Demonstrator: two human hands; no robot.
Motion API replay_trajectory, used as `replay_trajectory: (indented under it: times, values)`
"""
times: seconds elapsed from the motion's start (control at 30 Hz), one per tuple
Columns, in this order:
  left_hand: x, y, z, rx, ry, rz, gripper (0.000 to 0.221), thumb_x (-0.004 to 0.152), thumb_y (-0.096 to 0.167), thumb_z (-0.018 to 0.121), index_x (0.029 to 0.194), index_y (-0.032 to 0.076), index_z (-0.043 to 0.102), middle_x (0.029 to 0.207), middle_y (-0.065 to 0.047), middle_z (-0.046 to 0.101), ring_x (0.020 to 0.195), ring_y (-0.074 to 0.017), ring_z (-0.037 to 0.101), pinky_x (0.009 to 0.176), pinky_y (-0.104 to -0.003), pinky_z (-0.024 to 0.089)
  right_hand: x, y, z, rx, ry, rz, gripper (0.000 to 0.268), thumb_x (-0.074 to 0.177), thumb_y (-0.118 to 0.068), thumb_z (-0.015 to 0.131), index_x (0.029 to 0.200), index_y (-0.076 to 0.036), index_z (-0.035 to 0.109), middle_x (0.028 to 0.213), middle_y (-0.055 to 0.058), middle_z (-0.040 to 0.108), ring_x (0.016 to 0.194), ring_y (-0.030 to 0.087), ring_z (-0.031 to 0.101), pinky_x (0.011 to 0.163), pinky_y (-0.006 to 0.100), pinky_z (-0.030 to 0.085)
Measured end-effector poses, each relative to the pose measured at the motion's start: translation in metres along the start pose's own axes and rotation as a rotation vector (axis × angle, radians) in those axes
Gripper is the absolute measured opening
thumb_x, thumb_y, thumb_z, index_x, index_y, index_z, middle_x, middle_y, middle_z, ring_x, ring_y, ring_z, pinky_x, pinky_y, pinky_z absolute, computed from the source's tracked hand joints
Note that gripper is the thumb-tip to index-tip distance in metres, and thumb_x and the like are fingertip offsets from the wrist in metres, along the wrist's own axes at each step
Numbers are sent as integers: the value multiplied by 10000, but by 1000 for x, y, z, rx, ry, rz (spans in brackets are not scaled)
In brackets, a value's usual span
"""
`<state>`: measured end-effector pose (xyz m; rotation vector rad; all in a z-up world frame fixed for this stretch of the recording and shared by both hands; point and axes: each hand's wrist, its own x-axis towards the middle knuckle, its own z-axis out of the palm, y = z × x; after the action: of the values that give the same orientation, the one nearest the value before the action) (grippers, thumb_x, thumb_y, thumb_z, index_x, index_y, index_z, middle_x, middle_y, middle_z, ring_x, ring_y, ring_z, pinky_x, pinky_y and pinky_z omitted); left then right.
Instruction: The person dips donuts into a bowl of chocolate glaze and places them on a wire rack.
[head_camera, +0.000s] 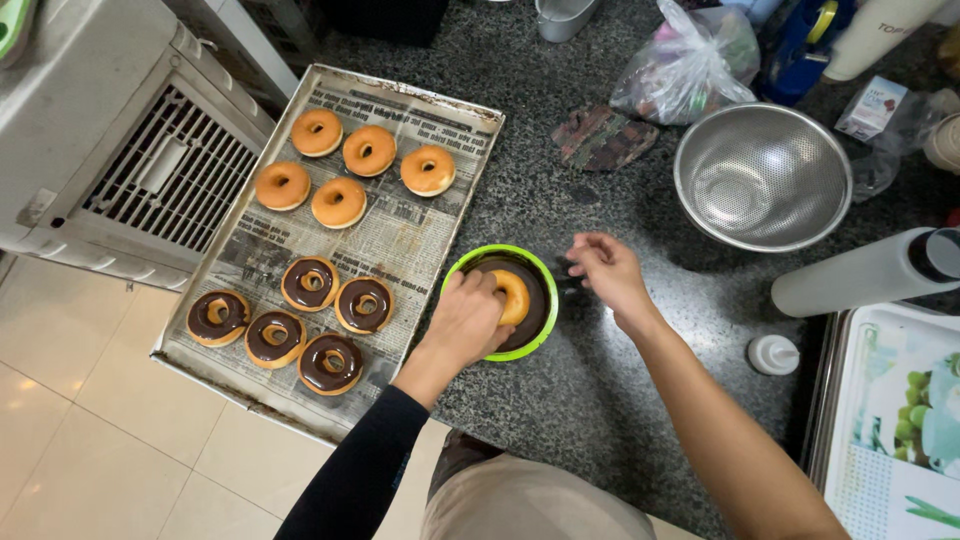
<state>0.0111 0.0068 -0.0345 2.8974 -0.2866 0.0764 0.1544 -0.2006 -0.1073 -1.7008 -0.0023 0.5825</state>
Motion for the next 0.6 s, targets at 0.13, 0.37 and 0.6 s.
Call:
replay_trajectory:
  times: [0.13, 0.37, 0.6]
  values:
    - [0, 1, 2, 12, -21, -5, 345, 680, 337, 865, 870, 67, 765, 980, -99, 661, 1020, -278, 594, 912, -432, 415, 0, -1, 2, 3, 1, 10, 331, 982, -261, 597, 1260, -85, 635, 1072, 23, 735, 854, 119, 682, 725, 284, 518]
    - [-1, 2, 4, 34, -17, 8, 355, 667, 331, 866, 863, 54, 765, 965, -103, 664, 1012, -283, 598, 912, -431, 416, -7, -11, 3, -7, -3, 37, 345, 985, -258, 587, 1280, -83, 625, 1079, 21, 735, 872, 123, 677, 746, 286, 520]
    - [-1, 2, 6, 42, -17, 8, 340, 675, 322, 851, 864, 54, 762, 948, -109, 665, 1001, -286, 602, 916, -436, 416, -7, -11, 3, -5, -3, 44, 342, 993, -276, 592, 1272, -81, 628, 1076, 24, 734, 870, 118, 673, 737, 283, 516]
